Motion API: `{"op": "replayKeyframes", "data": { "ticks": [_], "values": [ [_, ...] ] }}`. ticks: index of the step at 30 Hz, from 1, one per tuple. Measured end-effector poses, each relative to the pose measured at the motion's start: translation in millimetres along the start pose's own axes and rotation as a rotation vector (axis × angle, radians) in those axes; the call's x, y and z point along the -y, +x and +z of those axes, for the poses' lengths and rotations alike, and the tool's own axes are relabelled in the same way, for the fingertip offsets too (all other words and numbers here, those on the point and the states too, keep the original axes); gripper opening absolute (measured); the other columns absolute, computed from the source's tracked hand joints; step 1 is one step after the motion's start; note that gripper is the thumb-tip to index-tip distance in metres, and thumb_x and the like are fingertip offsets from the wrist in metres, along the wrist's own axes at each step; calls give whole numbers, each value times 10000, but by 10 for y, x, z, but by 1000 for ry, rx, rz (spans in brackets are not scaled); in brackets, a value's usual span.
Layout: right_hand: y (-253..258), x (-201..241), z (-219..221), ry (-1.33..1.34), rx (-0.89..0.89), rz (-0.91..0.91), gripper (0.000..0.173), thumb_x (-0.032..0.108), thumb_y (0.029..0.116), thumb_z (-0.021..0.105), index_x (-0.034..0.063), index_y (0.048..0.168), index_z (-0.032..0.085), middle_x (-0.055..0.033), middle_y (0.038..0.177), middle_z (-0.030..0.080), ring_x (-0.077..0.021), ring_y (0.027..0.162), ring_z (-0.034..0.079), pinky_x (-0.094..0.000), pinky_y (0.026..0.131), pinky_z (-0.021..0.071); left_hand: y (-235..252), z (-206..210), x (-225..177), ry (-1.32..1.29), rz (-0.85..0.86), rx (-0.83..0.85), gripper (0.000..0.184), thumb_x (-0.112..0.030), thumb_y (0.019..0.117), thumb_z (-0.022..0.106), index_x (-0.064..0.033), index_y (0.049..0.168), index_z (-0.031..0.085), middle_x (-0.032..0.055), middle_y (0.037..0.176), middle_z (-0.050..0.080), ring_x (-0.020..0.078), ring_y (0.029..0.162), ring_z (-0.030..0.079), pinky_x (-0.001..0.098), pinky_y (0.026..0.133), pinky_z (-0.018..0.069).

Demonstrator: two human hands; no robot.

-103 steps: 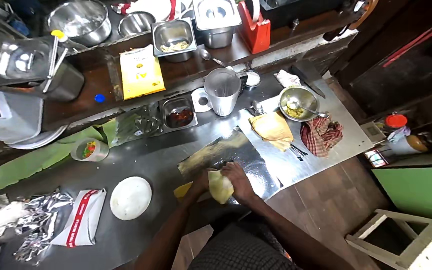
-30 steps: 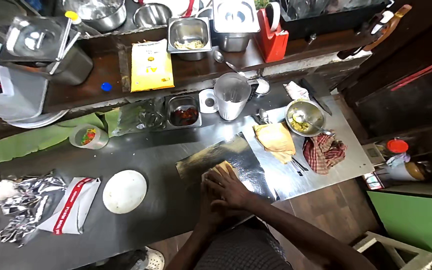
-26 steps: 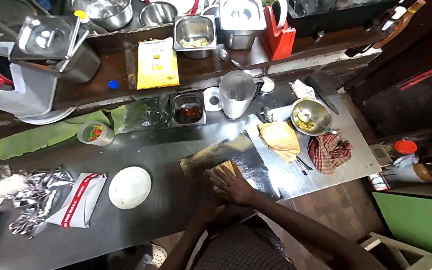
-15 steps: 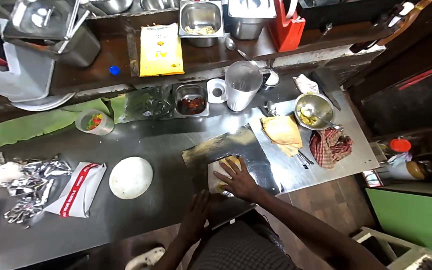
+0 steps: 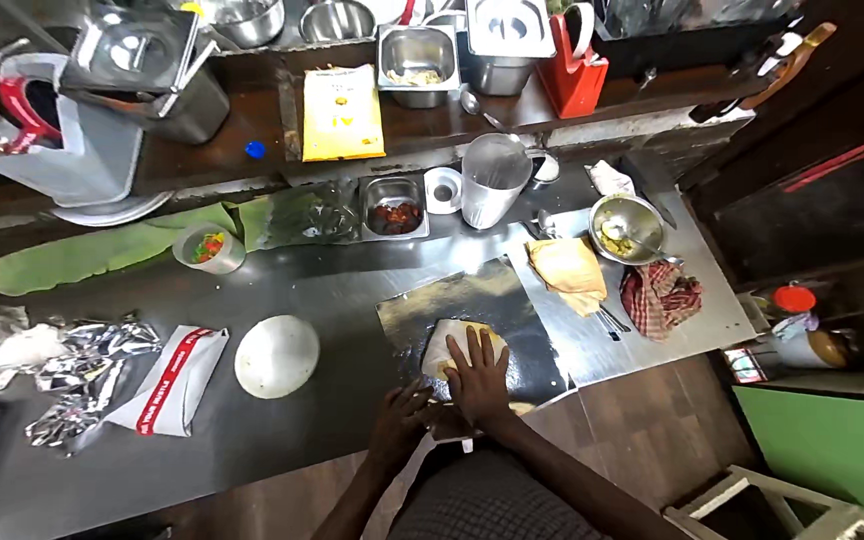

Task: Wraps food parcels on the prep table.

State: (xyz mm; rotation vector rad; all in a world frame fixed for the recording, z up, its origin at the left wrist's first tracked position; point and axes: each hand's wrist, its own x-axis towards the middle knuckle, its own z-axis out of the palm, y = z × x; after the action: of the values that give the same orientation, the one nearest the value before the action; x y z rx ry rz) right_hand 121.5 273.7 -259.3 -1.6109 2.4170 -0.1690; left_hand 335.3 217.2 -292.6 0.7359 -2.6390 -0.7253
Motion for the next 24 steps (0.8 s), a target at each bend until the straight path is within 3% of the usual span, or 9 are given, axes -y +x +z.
{"op": "replayKeyframes", "data": {
  "ticks": [5, 12, 16, 19, 21, 24],
  "values": [
    [-10, 10, 120, -32, -90, 9, 553, 593, 1059, 266, 451, 1590, 332, -79, 1694, 272, -407, 1561, 197, -804, 1120, 202, -94, 61, 45, -11, 57, -49, 337, -187, 1022, 547, -389, 1235, 714, -96, 1401, 635, 184, 1425, 473, 507, 1176, 362],
    [-50, 144, -48, 3, 48, 93, 548, 541, 1071, 289, 455, 1612, 267, -125, 1708, 209, -432, 1565, 152, -793, 1130, 199, -123, 116, 89, 13, 48, -34, 336, -215, 1038, 521, -415, 1237, 702, -122, 1417, 618, 171, 1441, 451, 504, 1188, 343],
    [-39, 153, -96, 12, 103, 98, 563, 537, 1075, 290, 431, 1626, 238, -152, 1710, 182, -450, 1563, 139, -805, 1120, 204, 11, 0, 95, -100, -1, -59, 276, -281, 1023, 550, -402, 1195, 731, -124, 1306, 681, 167, 1346, 543, 491, 1121, 418],
    [-4, 73, -313, 144, 242, 94, 653, 661, 1040, 249, 407, 1640, 209, -144, 1725, 119, -439, 1575, 70, -807, 1132, 148, 352, -188, 3, -165, 12, -113, 239, -376, 1042, 536, -376, 1147, 751, -108, 1264, 696, 182, 1312, 552, 485, 1131, 400],
    [39, -59, -527, 343, 329, 91, 733, 767, 989, 234, 398, 1618, 308, -95, 1726, 155, -379, 1588, 70, -776, 1169, 119, 679, -313, -76, -116, 46, -126, 255, -397, 1041, 547, -299, 1090, 778, -80, 1274, 703, 194, 1310, 562, 484, 1113, 416],
    [89, -374, -679, 645, 383, 2, 754, 766, 988, 249, 316, 1540, 496, -71, 1693, 280, -345, 1582, 147, -750, 1183, 149, 1120, -330, -60, -47, 75, -25, 374, -399, 1068, 452, -211, 1100, 773, -67, 1336, 669, 166, 1351, 535, 505, 1179, 366]
  ]
}}
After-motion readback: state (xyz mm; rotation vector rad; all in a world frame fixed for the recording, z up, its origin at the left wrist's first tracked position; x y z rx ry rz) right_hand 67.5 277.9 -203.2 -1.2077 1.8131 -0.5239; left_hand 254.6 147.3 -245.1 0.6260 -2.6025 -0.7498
